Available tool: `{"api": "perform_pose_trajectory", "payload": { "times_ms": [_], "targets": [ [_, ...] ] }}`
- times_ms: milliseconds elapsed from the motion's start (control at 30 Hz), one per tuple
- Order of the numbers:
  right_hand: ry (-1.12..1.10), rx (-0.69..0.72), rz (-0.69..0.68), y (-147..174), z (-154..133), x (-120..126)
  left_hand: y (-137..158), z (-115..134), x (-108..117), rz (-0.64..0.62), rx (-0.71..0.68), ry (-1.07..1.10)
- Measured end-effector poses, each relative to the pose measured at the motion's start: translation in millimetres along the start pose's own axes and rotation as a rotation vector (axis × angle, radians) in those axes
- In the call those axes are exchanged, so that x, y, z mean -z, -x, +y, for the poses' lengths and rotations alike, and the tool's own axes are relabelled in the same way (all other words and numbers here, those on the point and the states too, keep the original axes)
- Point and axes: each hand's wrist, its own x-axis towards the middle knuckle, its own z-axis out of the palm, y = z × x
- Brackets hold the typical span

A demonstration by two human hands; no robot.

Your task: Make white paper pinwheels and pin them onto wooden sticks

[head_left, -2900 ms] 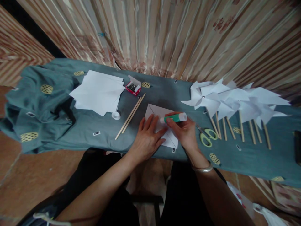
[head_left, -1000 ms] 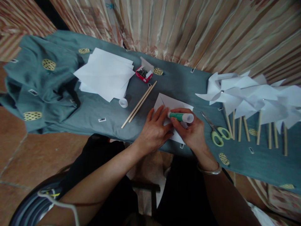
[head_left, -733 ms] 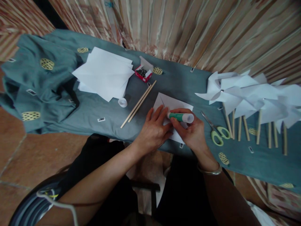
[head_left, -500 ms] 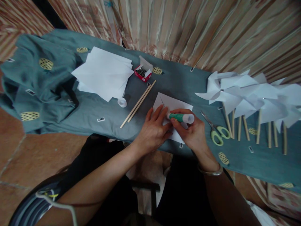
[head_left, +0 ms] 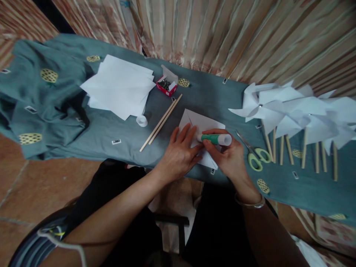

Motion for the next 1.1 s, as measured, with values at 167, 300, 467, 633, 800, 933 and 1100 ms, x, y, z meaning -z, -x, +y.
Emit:
{"api": "perform_pose_trajectory", "payload": {
  "times_ms": [167, 300, 467, 633, 800, 933, 1100],
  "targets": [
    [0.028, -0.001, 0.016, -0.1, -2.9, 2.2, 0.1, -0.8, -1.5, 0.008, -0.003, -0.001],
    [0.037, 0.005, 0.025, -0.2, -1.7, 2.7, 0.2, -1.2, -2.6, 0.01, -0.002, -0.014],
    [0.04, -0.006, 0.043, -0.9, 3.4, 1.9, 0.8, -1.5, -4.1, 0.027, -0.01, -0.023],
    [0.029, 0.004, 0.053, -3.5, 6.7, 0.5, 1.1, -2.2, -5.1, 0.03, -0.013, -0.01],
    [0.049, 0.009, 0.062, -4.9, 8.0, -1.8, 1.1, -1.8, -4.1, 0.012, -0.007, -0.007],
    [0.058, 0.004, 0.064, -6.3, 8.2, -3.5, 0.8, -1.2, -2.7, 0.0, 0.0, 0.003],
    [0.059, 0.018, 0.057, -8.2, 4.5, -4.8, 0.1, -1.2, -2.7, -0.016, 0.008, 0.011]
  ]
}}
